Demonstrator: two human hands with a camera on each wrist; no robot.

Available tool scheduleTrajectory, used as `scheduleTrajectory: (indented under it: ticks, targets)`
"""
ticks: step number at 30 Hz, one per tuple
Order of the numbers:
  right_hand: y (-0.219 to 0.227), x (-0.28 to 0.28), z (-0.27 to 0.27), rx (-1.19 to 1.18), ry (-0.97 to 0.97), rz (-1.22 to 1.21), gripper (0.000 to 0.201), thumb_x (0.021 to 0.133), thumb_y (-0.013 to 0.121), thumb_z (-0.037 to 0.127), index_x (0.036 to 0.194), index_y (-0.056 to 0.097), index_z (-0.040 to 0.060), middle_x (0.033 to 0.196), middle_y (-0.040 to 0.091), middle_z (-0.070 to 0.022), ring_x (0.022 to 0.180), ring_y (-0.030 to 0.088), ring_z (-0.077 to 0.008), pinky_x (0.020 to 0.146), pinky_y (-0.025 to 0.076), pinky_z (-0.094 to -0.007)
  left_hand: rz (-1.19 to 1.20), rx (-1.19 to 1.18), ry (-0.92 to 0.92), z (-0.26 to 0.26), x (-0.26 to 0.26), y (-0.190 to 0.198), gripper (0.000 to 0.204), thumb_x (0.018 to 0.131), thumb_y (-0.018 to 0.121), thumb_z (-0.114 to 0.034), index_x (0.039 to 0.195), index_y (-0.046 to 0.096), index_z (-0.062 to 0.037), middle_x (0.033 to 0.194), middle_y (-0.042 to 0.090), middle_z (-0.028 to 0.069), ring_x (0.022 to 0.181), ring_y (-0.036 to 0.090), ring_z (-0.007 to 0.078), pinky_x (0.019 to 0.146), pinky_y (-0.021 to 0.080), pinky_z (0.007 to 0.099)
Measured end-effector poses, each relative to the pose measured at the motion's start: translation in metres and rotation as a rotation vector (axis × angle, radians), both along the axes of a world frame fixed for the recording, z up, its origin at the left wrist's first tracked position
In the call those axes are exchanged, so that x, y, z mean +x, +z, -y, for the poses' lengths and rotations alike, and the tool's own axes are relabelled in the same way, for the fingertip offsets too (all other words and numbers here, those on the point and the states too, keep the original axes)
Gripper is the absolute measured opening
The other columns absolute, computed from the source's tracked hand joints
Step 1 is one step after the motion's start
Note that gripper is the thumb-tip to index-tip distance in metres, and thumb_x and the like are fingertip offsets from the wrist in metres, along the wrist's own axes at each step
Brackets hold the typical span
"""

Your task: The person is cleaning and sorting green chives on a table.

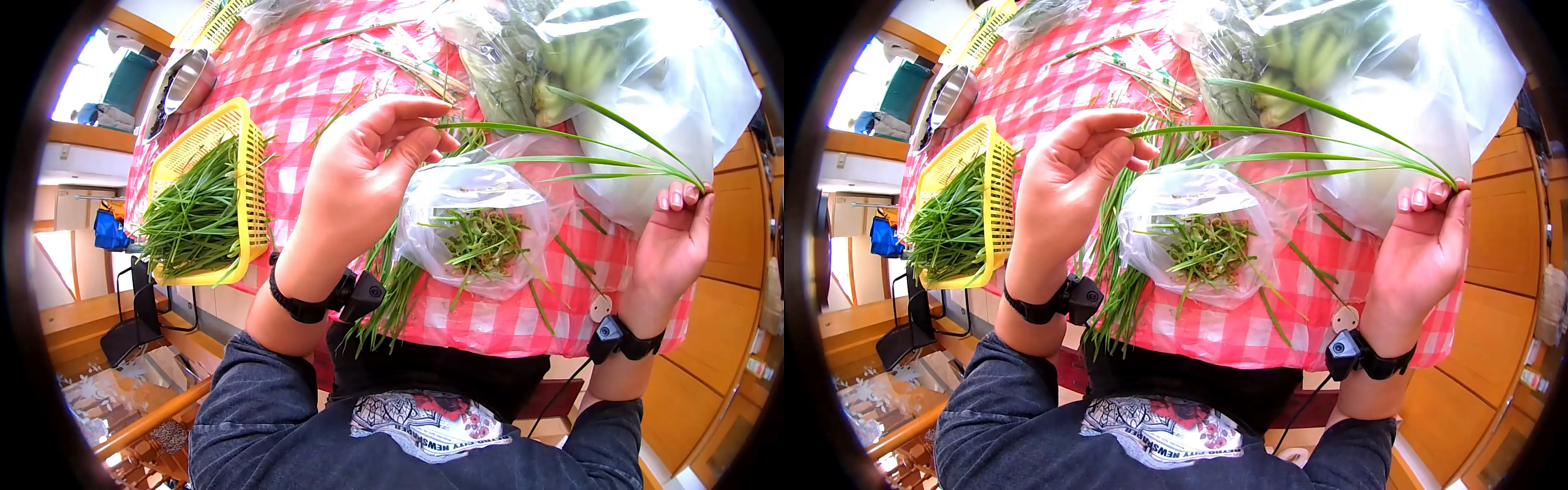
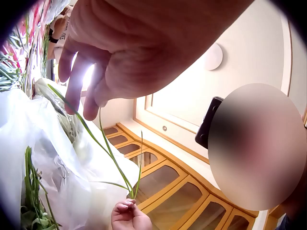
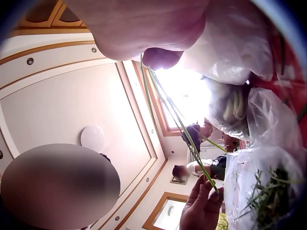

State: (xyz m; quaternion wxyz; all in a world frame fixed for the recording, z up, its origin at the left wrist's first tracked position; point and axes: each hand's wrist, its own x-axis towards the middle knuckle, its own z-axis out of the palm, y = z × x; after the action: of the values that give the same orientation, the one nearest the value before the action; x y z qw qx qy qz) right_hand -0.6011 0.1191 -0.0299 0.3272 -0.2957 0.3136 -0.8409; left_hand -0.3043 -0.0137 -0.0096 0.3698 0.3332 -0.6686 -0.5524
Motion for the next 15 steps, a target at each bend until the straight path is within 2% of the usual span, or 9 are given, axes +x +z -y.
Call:
scheduleTrajectory:
  ticks: [8,14,15]
  targets:
    - [0.0017,0.0012,-0.0005,-0.009,0.002,0.007,0.020,0.106,0.045,0.021,0.105,0.056,0.0047,0.086,0.054,-0.0031,0.079,0.047,-0.0156,0.071,0.040,-0.0301,0.065,-0.003,0.065,-0.0035,-0.0012,0.0021,0.015,0.095,0.062,-0.003,0.106,0.060,0.0060,0.095,0.072,0.0143,0.091,0.070,0.0172,0.085,0.054,0.0278]
    - [0.0023,0.0009,-0.0009,-0.014,0.002,0.027,0.021,0.106,0.045,0.022,0.105,0.057,0.0049,0.085,0.054,-0.0029,0.079,0.047,-0.0157,0.071,0.039,-0.0301,0.170,-0.101,0.075,-0.0004,0.0011,-0.0006,0.014,0.093,0.067,-0.009,0.099,0.063,0.0033,0.091,0.072,0.0099,0.086,0.068,0.0138,0.081,0.053,0.0258]
    - [0.0025,0.0010,-0.0010,-0.013,0.002,0.026,0.021,0.106,0.045,0.022,0.105,0.057,0.0049,0.085,0.054,-0.0028,0.079,0.047,-0.0158,0.071,0.039,-0.0301,0.185,-0.129,0.104,-0.0005,0.0008,-0.0013,0.014,0.091,0.069,-0.011,0.094,0.064,0.0023,0.086,0.071,0.0084,0.081,0.066,0.0127,0.077,0.051,0.0266]
